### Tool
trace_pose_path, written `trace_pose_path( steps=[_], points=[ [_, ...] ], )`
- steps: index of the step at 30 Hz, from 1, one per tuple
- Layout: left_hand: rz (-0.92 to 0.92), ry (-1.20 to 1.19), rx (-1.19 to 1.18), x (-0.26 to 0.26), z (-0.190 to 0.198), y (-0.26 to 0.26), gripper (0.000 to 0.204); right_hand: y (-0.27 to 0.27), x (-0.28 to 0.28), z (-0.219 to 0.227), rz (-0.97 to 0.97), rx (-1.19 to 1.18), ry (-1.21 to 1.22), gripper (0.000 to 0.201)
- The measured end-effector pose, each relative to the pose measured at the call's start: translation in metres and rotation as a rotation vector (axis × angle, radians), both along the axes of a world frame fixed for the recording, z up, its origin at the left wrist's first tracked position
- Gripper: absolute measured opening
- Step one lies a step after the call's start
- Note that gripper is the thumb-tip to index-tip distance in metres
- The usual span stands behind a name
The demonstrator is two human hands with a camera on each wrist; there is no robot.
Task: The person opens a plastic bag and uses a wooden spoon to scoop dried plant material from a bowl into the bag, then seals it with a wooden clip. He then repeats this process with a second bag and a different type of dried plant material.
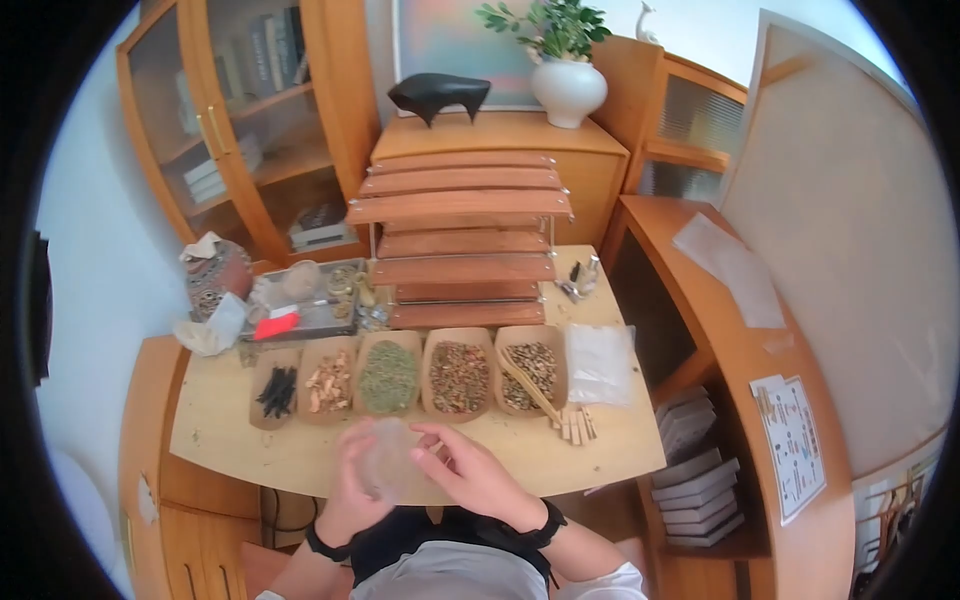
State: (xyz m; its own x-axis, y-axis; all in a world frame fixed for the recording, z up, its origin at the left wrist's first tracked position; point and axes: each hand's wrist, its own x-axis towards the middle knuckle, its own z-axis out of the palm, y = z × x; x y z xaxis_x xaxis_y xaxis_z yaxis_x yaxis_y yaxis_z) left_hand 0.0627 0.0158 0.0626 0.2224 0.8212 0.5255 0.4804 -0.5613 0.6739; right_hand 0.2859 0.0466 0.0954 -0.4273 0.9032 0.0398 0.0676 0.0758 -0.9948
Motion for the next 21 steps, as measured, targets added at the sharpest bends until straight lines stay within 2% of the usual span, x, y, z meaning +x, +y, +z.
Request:
trace_pose_path(
  steps=[2, 5, 6, 7, 10, 11, 13, 15, 19, 21],
  points=[
    [0.071, -0.064, -0.032, -0.009, -0.008, 0.006, 0.075, 0.007, 0.01, -0.001, -0.028, -0.012, 0.028, 0.041],
    [0.162, -0.13, -0.084, -0.025, -0.014, 0.01, 0.077, 0.02, 0.043, -0.003, -0.128, 0.146, -0.138, 0.037],
    [0.19, -0.148, -0.101, -0.031, -0.014, 0.011, 0.078, 0.026, 0.054, -0.004, -0.213, 0.172, -0.207, 0.035],
    [0.227, -0.064, -0.095, -0.038, -0.014, 0.011, 0.079, 0.033, 0.066, -0.006, -0.295, 0.201, -0.278, 0.032],
    [0.253, -0.277, -0.18, -0.044, -0.015, 0.012, 0.076, 0.055, 0.096, -0.019, -0.444, 0.376, -0.608, 0.026],
    [0.275, -0.283, -0.174, -0.045, -0.018, 0.012, 0.076, 0.061, 0.103, -0.024, -0.473, 0.452, -0.735, 0.024],
    [0.323, -0.29, -0.16, -0.051, -0.025, 0.011, 0.076, 0.069, 0.11, -0.031, -0.491, 0.544, -0.865, 0.022],
    [0.294, -0.307, -0.16, -0.052, -0.023, 0.012, 0.075, 0.074, 0.111, -0.038, -0.514, 0.603, -0.943, 0.02],
    [0.349, -0.248, -0.082, -0.066, -0.028, 0.01, 0.076, 0.074, 0.109, -0.04, -0.447, 0.55, -1.015, 0.017],
    [0.372, -0.317, -0.08, -0.076, -0.027, 0.006, 0.078, 0.075, 0.115, -0.037, -0.46, 0.516, -0.987, 0.017]
  ],
)
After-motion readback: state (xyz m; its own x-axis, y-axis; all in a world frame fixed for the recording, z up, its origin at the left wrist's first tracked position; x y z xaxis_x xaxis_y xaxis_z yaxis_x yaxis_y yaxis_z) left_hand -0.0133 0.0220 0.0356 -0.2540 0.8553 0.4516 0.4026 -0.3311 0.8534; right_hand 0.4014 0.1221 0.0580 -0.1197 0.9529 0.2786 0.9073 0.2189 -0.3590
